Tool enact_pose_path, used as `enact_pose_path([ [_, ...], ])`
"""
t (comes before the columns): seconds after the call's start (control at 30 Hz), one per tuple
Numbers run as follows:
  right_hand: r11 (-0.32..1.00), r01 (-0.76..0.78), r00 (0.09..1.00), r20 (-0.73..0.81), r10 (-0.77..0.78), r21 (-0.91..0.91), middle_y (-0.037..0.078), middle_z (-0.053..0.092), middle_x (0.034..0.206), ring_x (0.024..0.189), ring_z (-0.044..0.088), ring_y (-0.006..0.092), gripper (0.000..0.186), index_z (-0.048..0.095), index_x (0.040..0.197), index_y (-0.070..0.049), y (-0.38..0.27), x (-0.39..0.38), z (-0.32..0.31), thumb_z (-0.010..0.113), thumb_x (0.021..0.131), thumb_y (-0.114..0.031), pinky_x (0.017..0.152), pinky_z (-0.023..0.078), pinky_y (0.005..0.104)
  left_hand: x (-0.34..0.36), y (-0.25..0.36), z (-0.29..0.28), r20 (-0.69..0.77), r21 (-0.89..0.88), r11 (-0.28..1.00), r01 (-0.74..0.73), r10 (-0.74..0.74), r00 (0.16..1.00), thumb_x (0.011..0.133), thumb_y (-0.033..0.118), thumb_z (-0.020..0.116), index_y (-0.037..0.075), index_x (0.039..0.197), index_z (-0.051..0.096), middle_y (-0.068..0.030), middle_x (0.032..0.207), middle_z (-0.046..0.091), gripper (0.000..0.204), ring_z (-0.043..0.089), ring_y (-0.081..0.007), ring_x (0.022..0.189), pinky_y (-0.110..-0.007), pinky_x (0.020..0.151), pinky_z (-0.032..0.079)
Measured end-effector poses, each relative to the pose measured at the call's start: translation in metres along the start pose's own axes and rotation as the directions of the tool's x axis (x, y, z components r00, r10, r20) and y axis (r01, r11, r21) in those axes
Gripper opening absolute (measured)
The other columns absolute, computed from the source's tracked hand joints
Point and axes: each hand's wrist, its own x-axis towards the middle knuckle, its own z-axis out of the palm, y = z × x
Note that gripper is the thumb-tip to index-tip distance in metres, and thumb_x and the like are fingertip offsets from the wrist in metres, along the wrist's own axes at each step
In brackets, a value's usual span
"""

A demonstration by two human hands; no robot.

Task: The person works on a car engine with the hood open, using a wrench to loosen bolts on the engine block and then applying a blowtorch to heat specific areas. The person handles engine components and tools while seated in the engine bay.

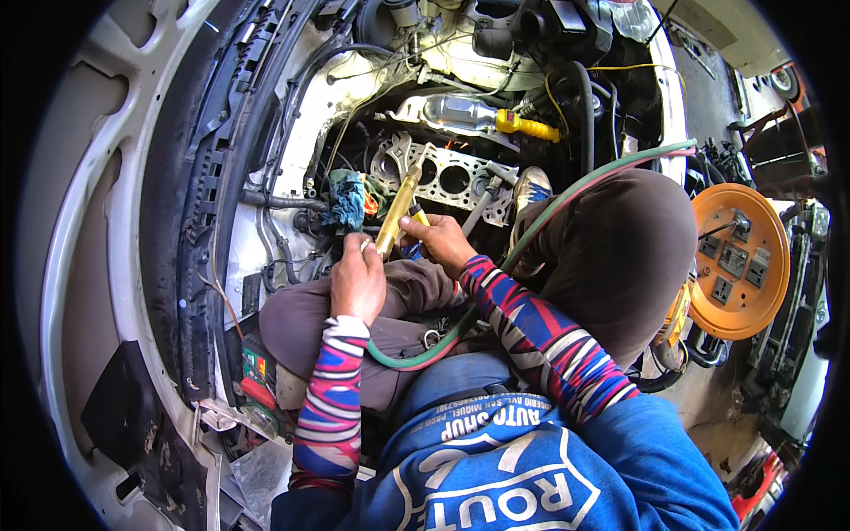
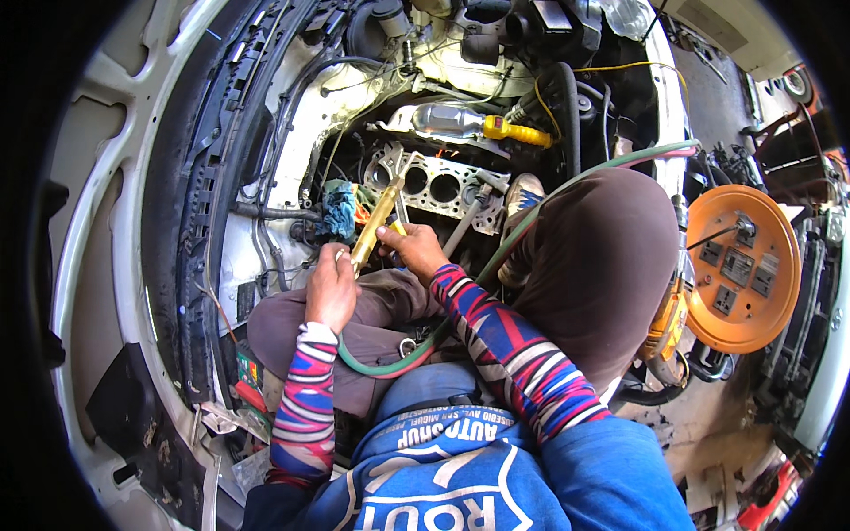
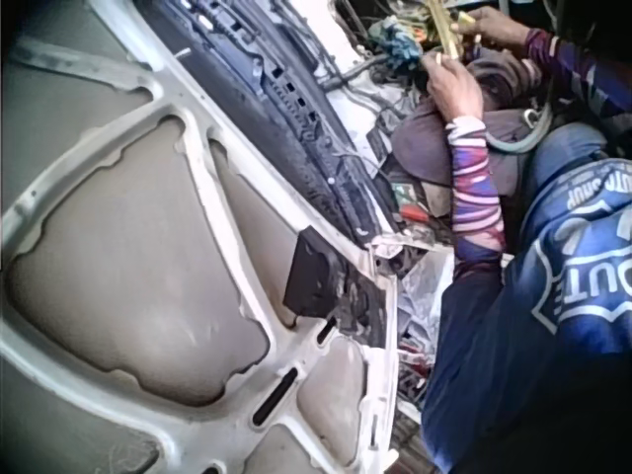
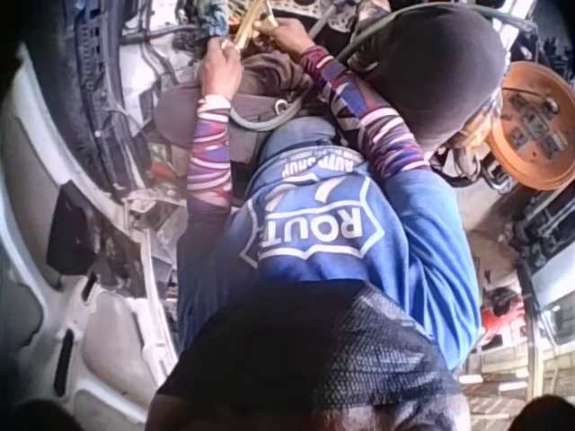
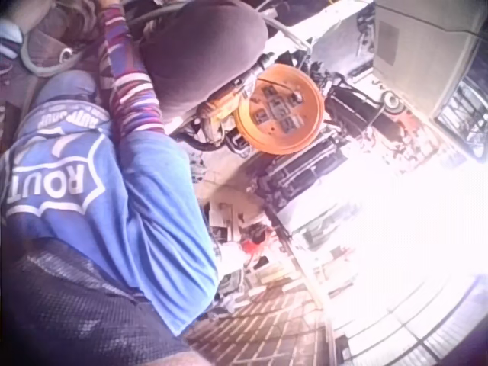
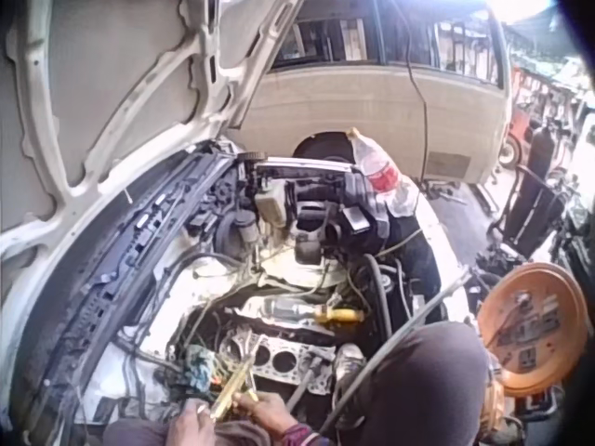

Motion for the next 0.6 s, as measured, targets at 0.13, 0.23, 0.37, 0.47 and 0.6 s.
enact_pose_path([
  [0.13,0.999,0.015,1.000,-0.011,-0.015,0.037,0.001,0.069,0.078,0.058,0.050,0.0054,0.024,0.072,0.098,-0.001,0.009,0.012,-0.006,0.071,0.093,-0.025,0.052,0.036,0.0231,0.016,-0.007,0.020,-0.008,0.062,0.997,-0.040,0.041,0.999,0.102,0.021,0.043,0.002,0.108,0.055,-0.0220,0.077,0.066,0.023,0.067,-0.0363,0.067,-0.047,0.064,0.051],
  [0.23,0.999,0.008,1.000,-0.024,-0.007,0.048,0.002,0.070,0.081,0.065,0.056,0.0081,0.024,0.071,0.101,0.001,0.010,0.016,-0.007,0.070,0.094,-0.022,0.059,0.041,0.0238,0.017,-0.005,0.024,0.006,0.090,0.996,-0.007,0.007,1.000,0.100,0.021,0.044,0.003,0.110,0.055,-0.0284,0.087,0.067,0.023,0.063,-0.0501,0.086,-0.056,0.077,0.049],
  [0.37,0.998,-0.019,0.999,-0.037,0.021,0.052,0.005,0.070,0.082,0.069,0.060,0.0108,0.024,0.070,0.101,0.004,0.012,0.018,-0.007,0.068,0.095,-0.019,0.064,0.046,0.0257,0.019,0.000,0.026,0.007,0.114,0.993,-0.013,0.013,1.000,0.100,0.021,0.044,0.004,0.111,0.055,-0.0287,0.087,0.067,0.023,0.064,-0.0492,0.086,-0.056,0.076,0.049],
  [0.47,0.997,0.011,0.999,-0.042,-0.008,0.073,0.003,0.069,0.079,0.061,0.053,0.0085,0.023,0.069,0.101,0.001,0.014,0.018,-0.006,0.067,0.096,-0.021,0.057,0.040,0.0248,0.019,0.002,0.027,0.023,0.120,0.993,0.000,-0.003,1.000,0.100,0.022,0.044,0.004,0.111,0.055,-0.0292,0.088,0.067,0.023,0.064,-0.0495,0.086,-0.057,0.076,0.049],
  [0.6,0.999,0.023,0.999,-0.043,-0.020,0.049,0.000,0.066,0.073,0.045,0.037,0.0030,0.021,0.067,0.101,-0.006,0.017,0.020,-0.006,0.065,0.097,-0.026,0.040,0.026,0.0214,0.019,0.002,0.030,0.018,0.127,0.992,0.000,-0.002,1.000,0.100,0.022,0.044,0.004,0.111,0.055,-0.0297,0.088,0.067,0.023,0.064,-0.0499,0.087,-0.057,0.075,0.049],
])
